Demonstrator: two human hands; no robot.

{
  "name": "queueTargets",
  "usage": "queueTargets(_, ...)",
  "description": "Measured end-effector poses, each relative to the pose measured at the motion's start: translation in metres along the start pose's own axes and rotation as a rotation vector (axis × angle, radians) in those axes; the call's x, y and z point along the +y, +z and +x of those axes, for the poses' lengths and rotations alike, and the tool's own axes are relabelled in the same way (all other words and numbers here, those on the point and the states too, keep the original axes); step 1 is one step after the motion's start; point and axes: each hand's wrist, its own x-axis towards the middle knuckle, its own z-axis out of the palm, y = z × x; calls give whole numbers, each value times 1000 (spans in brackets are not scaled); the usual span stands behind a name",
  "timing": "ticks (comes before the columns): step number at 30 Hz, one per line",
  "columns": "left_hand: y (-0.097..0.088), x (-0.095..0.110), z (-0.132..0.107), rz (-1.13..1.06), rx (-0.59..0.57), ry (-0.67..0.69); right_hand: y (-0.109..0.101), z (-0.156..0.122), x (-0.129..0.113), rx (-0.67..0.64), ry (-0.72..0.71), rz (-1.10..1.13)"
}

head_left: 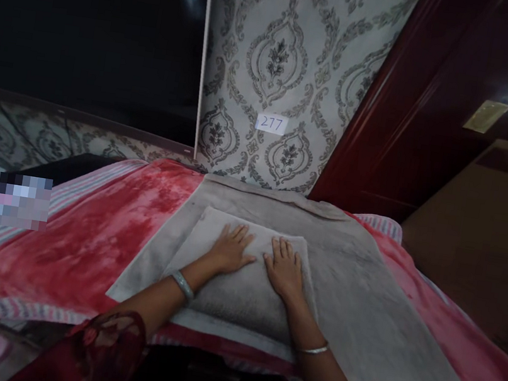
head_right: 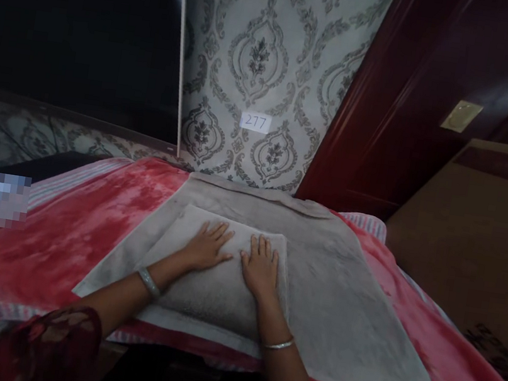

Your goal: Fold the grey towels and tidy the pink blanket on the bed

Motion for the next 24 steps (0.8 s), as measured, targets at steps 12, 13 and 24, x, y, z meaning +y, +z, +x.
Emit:
queueTargets(12, -20, -69, -7, 83, 18, -336, -7, -2, -3, -9, 8, 38)
queueTargets(13, -23, -64, -8, 99, 14, -352, -8, -2, -3, -8, 7, 41)
queueTargets(24, -29, -2, 11, 84, 23, 31, -40, 19, 6, 79, 23, 44)
